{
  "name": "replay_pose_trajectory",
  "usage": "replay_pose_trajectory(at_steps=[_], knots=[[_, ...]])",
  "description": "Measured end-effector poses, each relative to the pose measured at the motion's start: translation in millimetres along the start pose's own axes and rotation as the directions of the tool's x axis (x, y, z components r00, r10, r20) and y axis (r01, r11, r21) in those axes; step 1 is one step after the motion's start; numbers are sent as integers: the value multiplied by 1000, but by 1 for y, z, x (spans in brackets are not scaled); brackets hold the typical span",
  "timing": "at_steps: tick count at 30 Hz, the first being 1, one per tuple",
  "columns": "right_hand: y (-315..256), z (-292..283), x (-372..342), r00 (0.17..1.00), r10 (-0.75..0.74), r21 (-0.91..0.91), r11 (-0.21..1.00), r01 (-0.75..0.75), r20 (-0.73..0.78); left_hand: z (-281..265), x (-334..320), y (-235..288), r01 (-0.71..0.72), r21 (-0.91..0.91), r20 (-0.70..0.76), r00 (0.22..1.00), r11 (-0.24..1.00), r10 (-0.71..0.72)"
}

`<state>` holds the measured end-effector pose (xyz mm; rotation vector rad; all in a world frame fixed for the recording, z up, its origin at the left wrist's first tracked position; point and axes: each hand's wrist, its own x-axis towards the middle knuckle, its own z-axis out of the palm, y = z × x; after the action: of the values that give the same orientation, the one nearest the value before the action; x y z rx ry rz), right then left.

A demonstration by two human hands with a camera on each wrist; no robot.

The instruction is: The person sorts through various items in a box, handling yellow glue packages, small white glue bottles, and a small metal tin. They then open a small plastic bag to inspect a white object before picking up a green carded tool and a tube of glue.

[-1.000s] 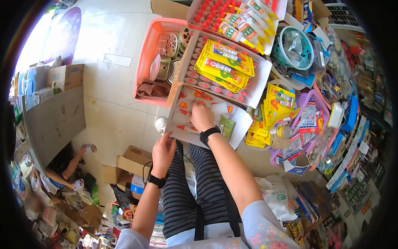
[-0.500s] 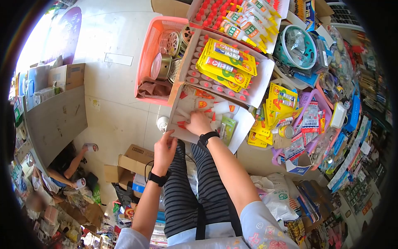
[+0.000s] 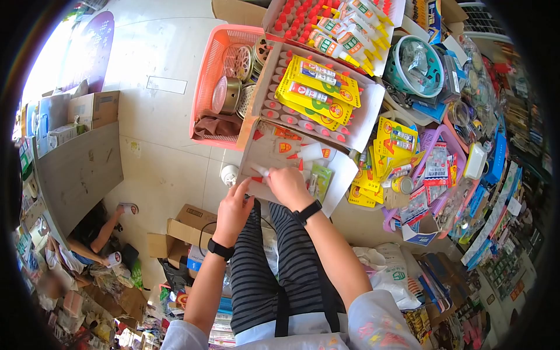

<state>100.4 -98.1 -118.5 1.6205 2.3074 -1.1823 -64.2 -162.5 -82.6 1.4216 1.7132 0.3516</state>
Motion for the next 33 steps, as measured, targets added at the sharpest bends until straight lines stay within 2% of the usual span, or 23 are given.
replay_pose_trajectory(at_steps=[2,4,6,7,9,10,11,13,15,16,19,22,25,28,31,33], knots=[[-10,-18,-9,993,-119,3,993,119,24,-2,2,9,-105,102,-12,994,989,107],[-27,-40,-16,985,-166,122,980,159,51,-4,5,18,-207,134,-18,977,969,211],[-31,-49,-18,978,-192,185,967,174,87,-1,6,15,-218,133,25,976,967,217],[-32,-54,-18,965,-207,237,957,166,158,-1,6,14,-224,133,46,975,965,219],[-31,-68,-18,923,-249,342,929,142,292,-5,6,14,-182,71,-23,983,981,184],[-23,-70,-13,887,-190,418,908,-4,421,-7,5,14,-157,27,-72,985,987,159],[-16,-67,-8,894,-135,606,776,-172,427,-9,5,13,-135,-19,-119,984,991,132],[7,-45,11,901,-25,519,824,-228,434,-14,1,11,-129,-93,-192,975,987,109],[16,-20,27,955,8,160,985,-59,297,-17,-4,9,-158,-133,-239,963,978,123],[16,-6,34,974,1,-44,999,9,226,-18,-7,10,-144,-144,-238,965,979,107],[12,38,49,984,-176,-76,981,178,27,-20,-14,13,-152,-129,-244,963,980,117],[6,59,53,984,-175,-186,967,176,26,-17,-21,11,-96,-134,-234,970,986,63],[6,70,52,990,-137,-184,974,132,-15,-12,-23,6,-116,-134,-247,966,984,80],[9,72,51,975,-148,-391,898,202,165,-11,-24,8,-60,-196,-217,976,979,17],[12,77,50,979,-190,-443,873,203,74,-11,-22,7,-78,-187,-275,961,979,24],[15,79,50,977,-202,-434,876,211,67,-14,-17,8,-29,-151,-326,945,988,-22]])
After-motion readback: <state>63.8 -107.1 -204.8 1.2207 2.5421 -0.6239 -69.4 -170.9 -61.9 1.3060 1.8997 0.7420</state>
